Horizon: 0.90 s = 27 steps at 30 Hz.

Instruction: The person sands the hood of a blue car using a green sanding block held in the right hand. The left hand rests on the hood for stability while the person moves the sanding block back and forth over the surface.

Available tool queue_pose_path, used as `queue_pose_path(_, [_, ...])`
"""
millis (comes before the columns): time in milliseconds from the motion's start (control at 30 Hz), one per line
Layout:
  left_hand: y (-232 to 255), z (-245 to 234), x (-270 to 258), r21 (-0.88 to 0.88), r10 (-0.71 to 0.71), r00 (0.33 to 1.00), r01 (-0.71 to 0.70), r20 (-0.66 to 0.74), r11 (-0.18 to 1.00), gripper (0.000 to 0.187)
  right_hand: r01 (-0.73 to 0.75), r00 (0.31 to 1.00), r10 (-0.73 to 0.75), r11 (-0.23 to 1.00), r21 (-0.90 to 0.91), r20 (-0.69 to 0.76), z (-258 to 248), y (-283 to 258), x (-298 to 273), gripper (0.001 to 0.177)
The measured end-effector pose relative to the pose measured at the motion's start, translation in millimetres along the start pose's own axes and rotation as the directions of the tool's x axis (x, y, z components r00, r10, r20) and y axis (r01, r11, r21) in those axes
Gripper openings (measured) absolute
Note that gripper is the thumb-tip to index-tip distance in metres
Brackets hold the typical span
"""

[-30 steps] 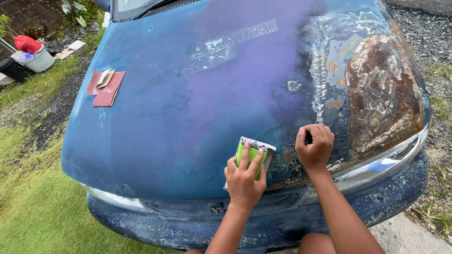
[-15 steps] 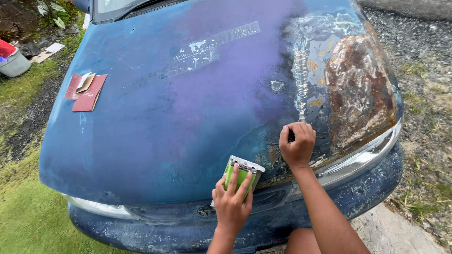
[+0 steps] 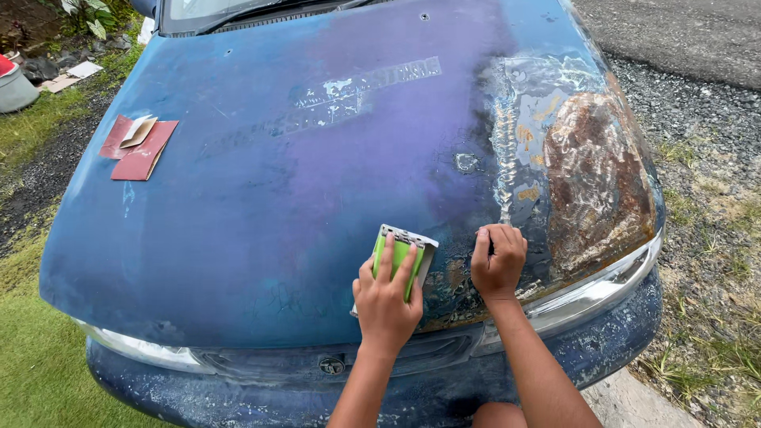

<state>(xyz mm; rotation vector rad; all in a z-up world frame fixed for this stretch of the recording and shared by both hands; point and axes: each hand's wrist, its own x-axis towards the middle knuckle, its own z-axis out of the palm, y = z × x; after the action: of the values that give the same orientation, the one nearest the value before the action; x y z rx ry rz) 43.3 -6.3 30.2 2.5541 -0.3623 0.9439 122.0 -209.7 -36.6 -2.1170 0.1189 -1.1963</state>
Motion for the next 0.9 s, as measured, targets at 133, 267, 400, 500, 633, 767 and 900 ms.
queue_pose_path(133, [-9,0,-103,0.083,0.084,0.996,-0.085,0.013,0.993,0.049,0.037,0.997,-0.040,0.998,0.051,0.061,-14,-14,-1,0.033])
queue_pose_path(267, [-17,4,-99,0.045,0.231,0.969,-0.228,-0.085,0.973,0.041,0.094,0.994,-0.095,0.995,0.036,0.045,-10,-14,5,0.031])
queue_pose_path(400, [-11,11,-20,-0.041,0.072,0.983,-0.080,-0.166,0.996,0.049,0.039,0.998,-0.043,0.996,0.081,0.042,-10,-10,3,0.029])
queue_pose_path(500, [-21,36,34,-0.054,-0.066,0.986,0.058,-0.153,0.997,0.051,0.072,0.996,-0.073,0.997,0.022,0.050,-6,2,-1,0.025])
queue_pose_path(633, [-12,22,22,-0.046,-0.076,0.982,0.069,-0.173,0.997,0.054,0.085,0.995,-0.085,0.996,0.003,0.046,-2,5,0,0.022])
queue_pose_path(767, [-1,2,-44,-0.055,-0.045,0.986,0.036,-0.159,0.998,0.050,0.098,0.994,-0.097,0.995,-0.016,0.043,-1,7,-1,0.018])
queue_pose_path(900, [-2,7,-100,0.064,0.032,0.984,-0.021,-0.177,0.998,0.051,0.063,0.997,-0.063,0.998,-0.002,0.034,-2,8,-4,0.021])
